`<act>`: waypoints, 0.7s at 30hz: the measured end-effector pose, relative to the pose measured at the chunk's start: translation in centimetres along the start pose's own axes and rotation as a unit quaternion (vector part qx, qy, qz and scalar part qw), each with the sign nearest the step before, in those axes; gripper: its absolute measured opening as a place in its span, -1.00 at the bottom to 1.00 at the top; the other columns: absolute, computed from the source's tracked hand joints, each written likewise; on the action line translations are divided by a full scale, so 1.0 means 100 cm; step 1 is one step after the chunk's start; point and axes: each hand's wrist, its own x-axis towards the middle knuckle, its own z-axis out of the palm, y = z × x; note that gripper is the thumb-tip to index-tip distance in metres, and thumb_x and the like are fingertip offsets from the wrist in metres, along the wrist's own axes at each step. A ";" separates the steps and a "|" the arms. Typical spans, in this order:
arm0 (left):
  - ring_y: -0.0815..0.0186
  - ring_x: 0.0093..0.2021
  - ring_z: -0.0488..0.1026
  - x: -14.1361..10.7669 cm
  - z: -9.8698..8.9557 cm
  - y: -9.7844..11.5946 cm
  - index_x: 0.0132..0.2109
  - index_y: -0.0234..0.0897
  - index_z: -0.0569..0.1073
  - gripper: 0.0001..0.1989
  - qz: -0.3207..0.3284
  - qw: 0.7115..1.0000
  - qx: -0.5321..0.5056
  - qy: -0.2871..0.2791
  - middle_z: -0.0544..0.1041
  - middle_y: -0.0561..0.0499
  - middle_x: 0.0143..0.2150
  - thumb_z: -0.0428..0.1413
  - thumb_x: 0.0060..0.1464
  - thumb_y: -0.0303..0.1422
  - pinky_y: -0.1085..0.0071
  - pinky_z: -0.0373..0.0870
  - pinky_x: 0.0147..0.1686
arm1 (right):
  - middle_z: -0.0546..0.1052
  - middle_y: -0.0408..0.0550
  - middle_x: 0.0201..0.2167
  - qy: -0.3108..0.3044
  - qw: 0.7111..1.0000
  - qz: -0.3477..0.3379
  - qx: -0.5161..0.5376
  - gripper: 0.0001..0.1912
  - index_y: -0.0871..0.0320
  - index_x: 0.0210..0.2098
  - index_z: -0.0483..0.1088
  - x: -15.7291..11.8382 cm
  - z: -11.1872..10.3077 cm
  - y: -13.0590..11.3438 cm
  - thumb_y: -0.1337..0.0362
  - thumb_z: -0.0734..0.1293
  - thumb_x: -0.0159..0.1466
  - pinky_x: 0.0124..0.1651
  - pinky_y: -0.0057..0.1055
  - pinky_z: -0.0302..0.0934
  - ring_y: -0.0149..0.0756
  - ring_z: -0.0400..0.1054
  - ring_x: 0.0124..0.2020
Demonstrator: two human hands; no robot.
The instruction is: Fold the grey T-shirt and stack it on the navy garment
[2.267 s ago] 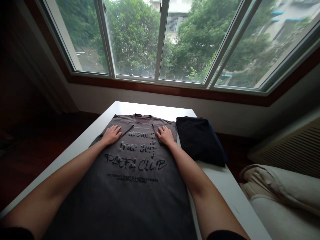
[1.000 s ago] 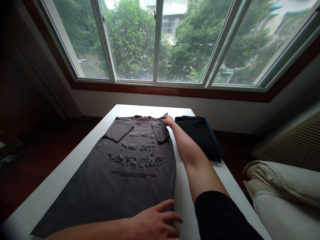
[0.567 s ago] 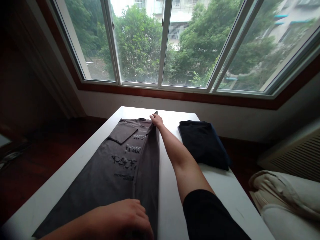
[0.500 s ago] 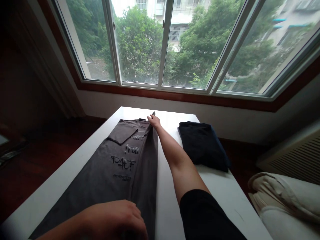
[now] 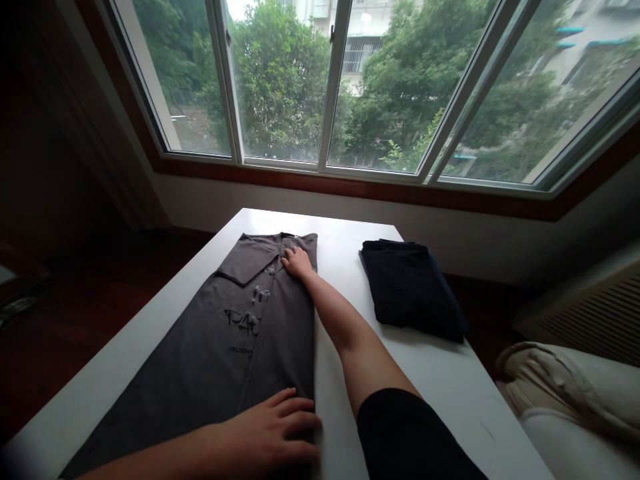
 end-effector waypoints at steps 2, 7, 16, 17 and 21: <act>0.03 0.43 0.27 -0.001 0.024 0.001 0.37 -0.06 0.36 -0.59 0.027 0.993 0.105 0.036 0.31 -0.10 0.46 0.00 0.47 -0.21 -0.01 0.24 0.37 | 0.15 0.17 0.50 0.002 0.999 0.012 -0.035 -0.34 0.11 0.46 0.22 -0.003 0.005 0.005 -0.09 0.16 0.51 0.50 -0.10 -0.15 0.03 -0.05 0.52; 0.06 0.45 0.25 -0.003 0.053 0.003 0.48 0.02 0.22 -0.51 0.062 0.964 0.245 0.087 0.23 -0.10 0.51 -0.08 0.50 -0.18 -0.03 0.28 0.34 | 0.02 0.18 0.55 -0.018 0.995 0.088 -0.050 -0.29 0.11 0.50 0.14 0.007 -0.002 0.024 -0.13 0.07 0.51 0.51 -0.02 -0.28 0.05 -0.20 0.56; 0.10 0.47 0.21 0.002 0.059 0.007 0.49 0.09 0.24 -0.51 0.088 0.951 0.282 0.091 0.19 -0.01 0.53 -0.12 0.51 -0.19 0.04 0.38 0.27 | -0.07 0.34 0.55 0.022 0.983 0.167 -0.077 -0.20 0.38 0.53 -0.02 0.003 -0.019 0.041 -0.07 0.02 0.52 0.52 0.06 -0.38 0.06 -0.27 0.57; 0.10 0.47 0.21 0.002 0.062 0.007 0.49 0.10 0.24 -0.51 0.086 0.948 0.291 0.096 0.19 -0.01 0.54 -0.12 0.50 -0.19 0.04 0.39 0.26 | -0.08 0.31 0.56 0.035 0.986 0.137 -0.084 -0.21 0.34 0.53 -0.01 -0.001 -0.018 0.036 -0.08 0.03 0.52 0.52 0.05 -0.39 0.06 -0.28 0.57; 0.12 0.47 0.20 0.003 0.074 0.006 0.43 0.07 0.32 -0.55 0.086 0.935 0.324 0.114 0.18 0.03 0.54 -0.09 0.49 -0.19 0.08 0.38 0.24 | -0.02 0.16 0.56 0.015 0.997 0.003 -0.069 -0.26 0.11 0.53 0.07 -0.023 -0.006 0.017 -0.15 0.01 0.52 0.52 -0.01 -0.30 0.00 -0.23 0.57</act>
